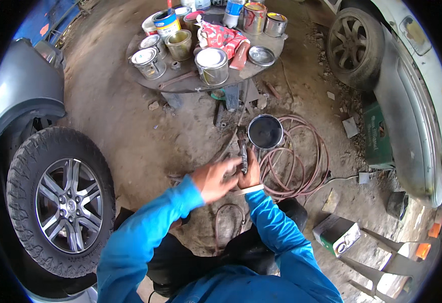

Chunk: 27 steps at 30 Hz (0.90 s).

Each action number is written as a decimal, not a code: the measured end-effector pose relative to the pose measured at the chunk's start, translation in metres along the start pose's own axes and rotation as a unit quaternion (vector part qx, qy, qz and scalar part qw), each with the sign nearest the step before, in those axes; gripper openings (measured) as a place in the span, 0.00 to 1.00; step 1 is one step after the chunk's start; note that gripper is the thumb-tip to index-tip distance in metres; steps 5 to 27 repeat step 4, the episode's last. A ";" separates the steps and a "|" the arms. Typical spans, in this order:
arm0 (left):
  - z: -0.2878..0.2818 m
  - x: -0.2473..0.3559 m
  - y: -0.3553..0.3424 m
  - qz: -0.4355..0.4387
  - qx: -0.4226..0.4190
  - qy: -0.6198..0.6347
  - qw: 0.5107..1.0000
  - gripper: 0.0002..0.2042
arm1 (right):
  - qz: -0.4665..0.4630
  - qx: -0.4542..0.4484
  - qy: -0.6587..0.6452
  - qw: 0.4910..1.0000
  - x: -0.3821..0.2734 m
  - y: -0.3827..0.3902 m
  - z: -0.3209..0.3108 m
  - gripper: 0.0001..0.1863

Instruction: The person is spray painting a car door and preparing the paint mixture.

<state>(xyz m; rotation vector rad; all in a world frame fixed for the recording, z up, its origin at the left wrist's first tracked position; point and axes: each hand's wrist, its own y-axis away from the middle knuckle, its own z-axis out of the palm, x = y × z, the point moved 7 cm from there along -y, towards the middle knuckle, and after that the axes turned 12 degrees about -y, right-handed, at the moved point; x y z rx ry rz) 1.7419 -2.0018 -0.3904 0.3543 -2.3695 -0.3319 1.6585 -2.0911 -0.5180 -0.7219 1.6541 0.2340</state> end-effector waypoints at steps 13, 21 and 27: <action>0.002 0.011 0.056 0.036 -0.064 -0.047 0.996 0.28 | 0.073 -0.053 -0.012 0.996 -0.001 -0.006 0.011 0.33; 0.002 0.011 0.056 0.036 -0.064 -0.047 0.996 0.28 | 0.073 -0.053 -0.012 0.996 -0.001 -0.006 0.011 0.33; 0.002 0.011 0.056 0.036 -0.064 -0.047 0.996 0.28 | 0.073 -0.053 -0.012 0.996 -0.001 -0.006 0.011 0.33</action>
